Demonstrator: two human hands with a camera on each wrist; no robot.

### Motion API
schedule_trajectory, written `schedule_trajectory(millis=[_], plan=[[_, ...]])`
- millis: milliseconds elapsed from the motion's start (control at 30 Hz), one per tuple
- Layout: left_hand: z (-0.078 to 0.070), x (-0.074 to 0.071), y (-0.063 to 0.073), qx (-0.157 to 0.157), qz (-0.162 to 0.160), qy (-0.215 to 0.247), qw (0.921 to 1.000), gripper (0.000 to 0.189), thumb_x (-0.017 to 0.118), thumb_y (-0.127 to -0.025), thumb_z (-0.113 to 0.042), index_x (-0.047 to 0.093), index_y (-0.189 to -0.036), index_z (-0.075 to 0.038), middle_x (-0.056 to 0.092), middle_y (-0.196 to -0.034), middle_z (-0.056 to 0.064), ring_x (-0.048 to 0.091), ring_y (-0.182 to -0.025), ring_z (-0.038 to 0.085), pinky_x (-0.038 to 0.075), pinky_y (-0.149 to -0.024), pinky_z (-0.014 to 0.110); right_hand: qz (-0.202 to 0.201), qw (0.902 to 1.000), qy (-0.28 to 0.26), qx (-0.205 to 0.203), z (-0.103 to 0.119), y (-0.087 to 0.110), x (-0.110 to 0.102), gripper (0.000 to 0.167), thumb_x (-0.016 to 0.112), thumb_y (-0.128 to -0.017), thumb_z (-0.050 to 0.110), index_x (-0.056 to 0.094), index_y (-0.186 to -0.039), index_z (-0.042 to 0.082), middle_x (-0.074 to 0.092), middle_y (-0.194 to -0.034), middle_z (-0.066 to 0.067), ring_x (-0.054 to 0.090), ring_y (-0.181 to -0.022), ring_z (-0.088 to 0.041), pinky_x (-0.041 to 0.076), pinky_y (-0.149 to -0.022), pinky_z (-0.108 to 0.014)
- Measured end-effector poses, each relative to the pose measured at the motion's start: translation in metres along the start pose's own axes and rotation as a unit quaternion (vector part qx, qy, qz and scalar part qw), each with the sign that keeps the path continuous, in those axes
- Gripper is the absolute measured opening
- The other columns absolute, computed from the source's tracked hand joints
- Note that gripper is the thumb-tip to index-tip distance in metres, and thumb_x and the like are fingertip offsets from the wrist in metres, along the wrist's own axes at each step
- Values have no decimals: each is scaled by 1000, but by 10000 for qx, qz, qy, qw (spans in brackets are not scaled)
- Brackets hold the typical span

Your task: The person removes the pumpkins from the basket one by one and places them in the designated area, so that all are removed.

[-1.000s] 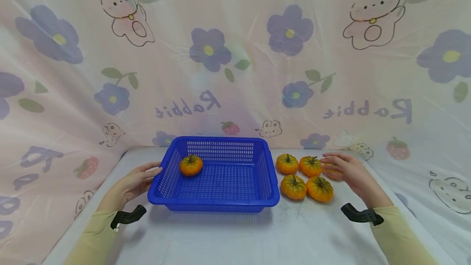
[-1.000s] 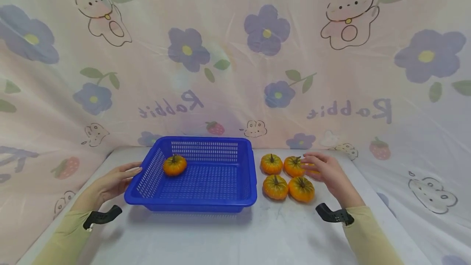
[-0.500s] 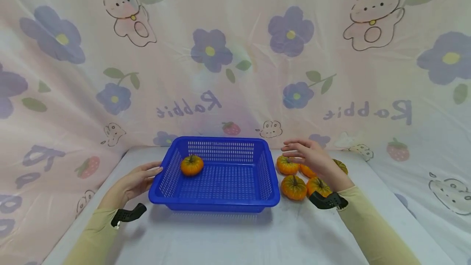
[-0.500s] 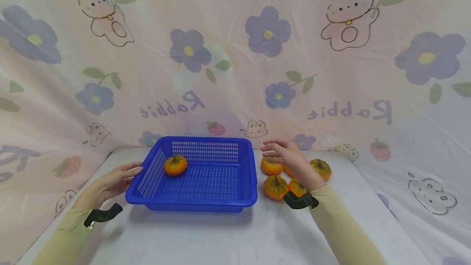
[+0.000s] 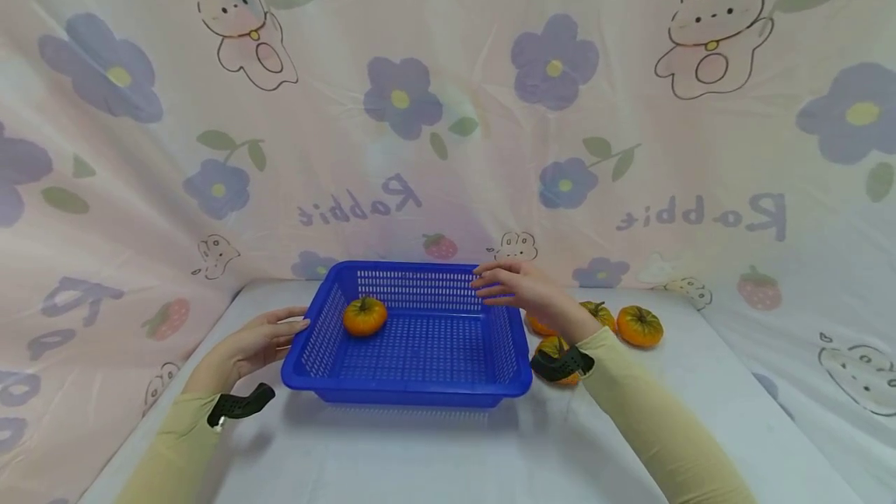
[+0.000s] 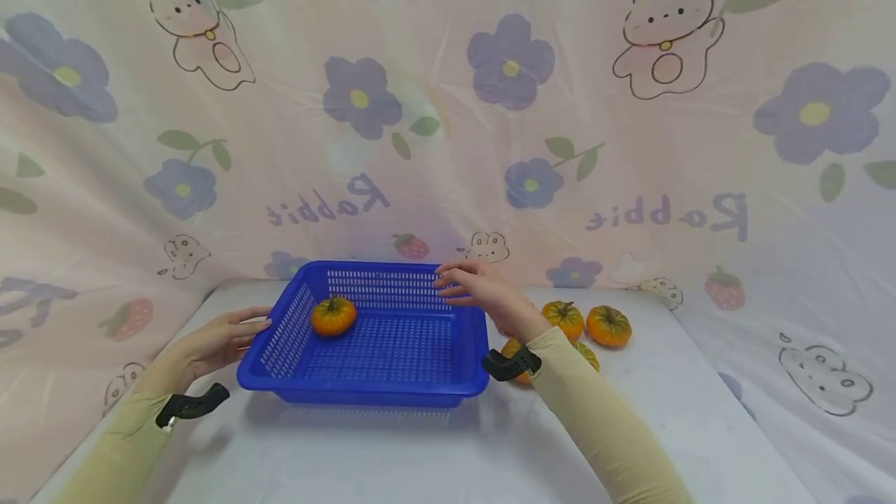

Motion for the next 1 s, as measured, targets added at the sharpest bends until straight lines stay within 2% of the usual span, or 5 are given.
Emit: schedule_trajectory(millis=[233, 367, 667, 867, 1000], plan=[[-2, -4, -2, 15, 74, 13, 10000, 62, 54, -99, -20, 24, -147, 6, 66, -105, 0, 63, -95, 17, 52, -86, 32, 421, 9987, -5, 296, -4, -27, 39, 39, 51, -100, 21, 50, -131, -2, 54, -128, -25, 58, -113, -34, 44, -97, -47], [-2, -6, -3, 5, 3, 56, 10000, 64, 56, -98, -18, 24, -147, 6, 67, -104, 1, 64, -95, 17, 53, -85, 33, 691, 9967, -185, 387, -9, -44, 57, 41, 47, -101, 19, 47, -134, -6, 53, -129, -29, 55, -115, -39, 45, -96, -47], [-3, -6, -2, -134, -108, -29, 9998, 65, 58, -97, -19, 25, -147, 5, 67, -104, 2, 64, -94, 19, 53, -85, 35, 802, 9916, -606, 817, -34, -78, 83, 45, 46, -103, 18, 40, -139, -6, 45, -135, -30, 49, -120, -43, 39, -101, -51], [-3, -8, -4, -198, -271, -165, 9993, 65, 59, -97, -21, 26, -148, 3, 67, -105, 2, 63, -95, 19, 53, -85, 35, 857, 9879, -730, 1069, -49, -93, 97, 46, 42, -104, 20, 36, -142, -5, 41, -139, -31, 46, -124, -44, 35, -103, -53], [-3, -8, -4, -210, -245, -148, 9994, 65, 57, -98, -20, 24, -148, 4, 67, -105, 2, 63, -95, 18, 53, -85, 34, 1012, 9846, -798, 1183, -53, -100, 109, 46, 40, -104, 21, 37, -142, -5, 40, -139, -31, 44, -125, -45, 33, -104, -54]])
Point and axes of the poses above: each hand's wrist, its own y-axis away from the middle knuckle, its own x-axis out of the palm, z = x × y, the point moved 10 cm from there along -y, towards the middle knuckle
